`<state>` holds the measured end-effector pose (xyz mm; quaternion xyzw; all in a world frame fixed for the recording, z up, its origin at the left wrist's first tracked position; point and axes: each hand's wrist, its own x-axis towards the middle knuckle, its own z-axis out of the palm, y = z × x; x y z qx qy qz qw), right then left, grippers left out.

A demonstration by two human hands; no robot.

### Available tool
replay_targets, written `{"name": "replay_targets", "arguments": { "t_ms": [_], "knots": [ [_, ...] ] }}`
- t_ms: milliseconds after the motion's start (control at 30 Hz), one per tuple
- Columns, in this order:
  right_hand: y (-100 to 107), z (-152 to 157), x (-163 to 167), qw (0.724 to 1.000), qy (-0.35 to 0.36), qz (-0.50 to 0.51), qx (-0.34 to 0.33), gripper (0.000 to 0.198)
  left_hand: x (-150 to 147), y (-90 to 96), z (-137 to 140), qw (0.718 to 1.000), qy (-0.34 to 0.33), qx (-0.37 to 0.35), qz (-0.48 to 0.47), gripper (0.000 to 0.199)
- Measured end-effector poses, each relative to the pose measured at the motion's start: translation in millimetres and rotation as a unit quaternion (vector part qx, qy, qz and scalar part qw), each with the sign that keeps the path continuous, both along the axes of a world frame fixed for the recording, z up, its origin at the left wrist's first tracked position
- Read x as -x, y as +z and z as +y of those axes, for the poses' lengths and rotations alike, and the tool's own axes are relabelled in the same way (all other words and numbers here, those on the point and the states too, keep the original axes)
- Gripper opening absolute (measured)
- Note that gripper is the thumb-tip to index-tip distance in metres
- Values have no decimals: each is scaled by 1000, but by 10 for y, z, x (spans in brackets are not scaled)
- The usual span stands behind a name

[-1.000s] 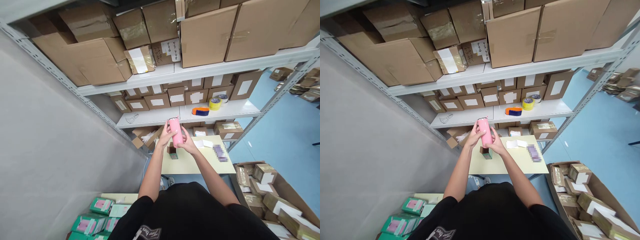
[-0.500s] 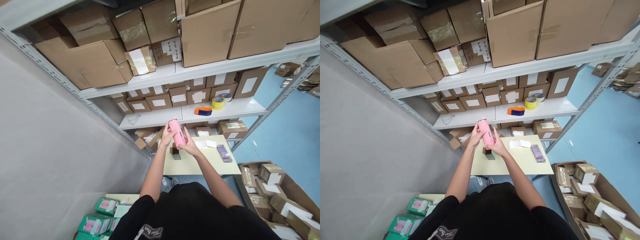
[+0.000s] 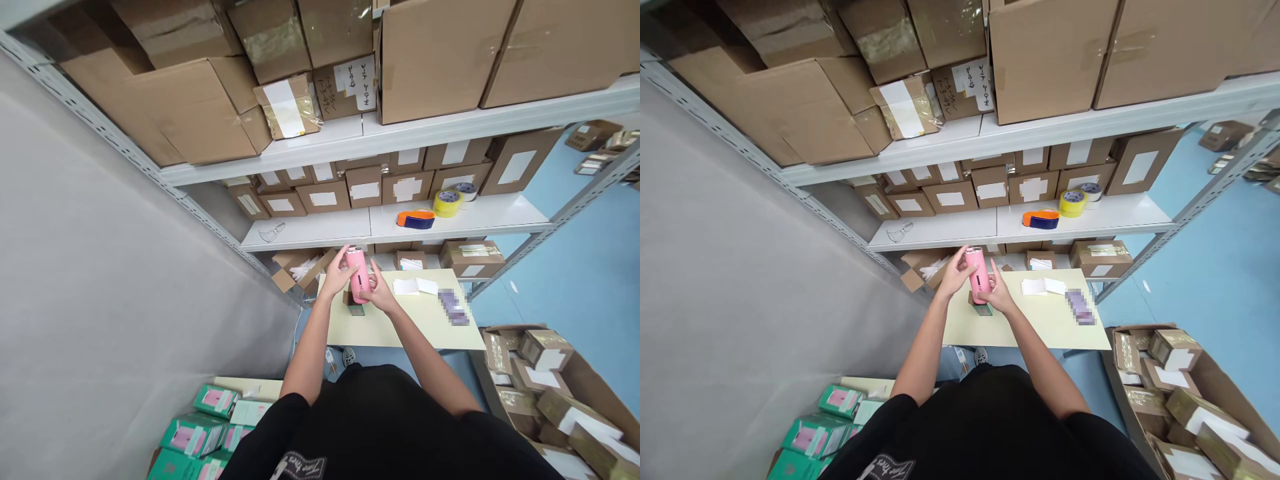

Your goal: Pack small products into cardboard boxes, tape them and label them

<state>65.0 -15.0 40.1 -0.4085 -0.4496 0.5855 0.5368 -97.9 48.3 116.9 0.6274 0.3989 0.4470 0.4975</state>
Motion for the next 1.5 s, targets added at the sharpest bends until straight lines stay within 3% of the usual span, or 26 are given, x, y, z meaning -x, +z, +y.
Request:
{"name": "replay_targets", "arguments": {
  "t_ms": [167,267,400,467,533,600,633,800,967,1100,1267,1433,1500],
  "knots": [
    [-503,133,19,1000,17,-5,8,126,153,-285,84,998,55,-15,36,62],
    [-950,224,31,993,-52,-12,107,115,272,-517,106,993,102,-8,50,68],
    [-1503,261,205,959,-131,-87,236,107,386,-848,109,989,129,20,72,76],
    [-1686,252,333,944,-150,-149,253,90,416,-1013,108,988,131,39,79,77],
    [-1795,240,440,930,-167,-217,245,56,435,-1167,105,987,127,54,84,77],
    [-1845,236,503,921,-172,-261,232,24,446,-1296,97,987,118,62,90,77],
    [-1854,237,516,919,-173,-273,228,22,447,-1348,90,987,112,66,94,76],
    [-1822,271,474,906,-185,-300,233,32,421,-1484,64,986,104,70,111,74],
    [-1800,298,407,915,-172,-289,222,31,408,-1585,87,985,113,10,126,69],
    [-1817,294,418,914,-181,-286,223,32,390,-1791,60,975,93,-13,201,66],
    [-1838,275,460,919,-179,-265,230,30,341,-2086,-13,950,85,16,299,58],
    [-1874,312,437,924,-168,-244,241,23,463,-2245,-87,968,47,26,245,54],
    [-1895,329,424,925,-162,-241,245,21,548,-2279,-107,975,72,55,204,52]
  ]
}}
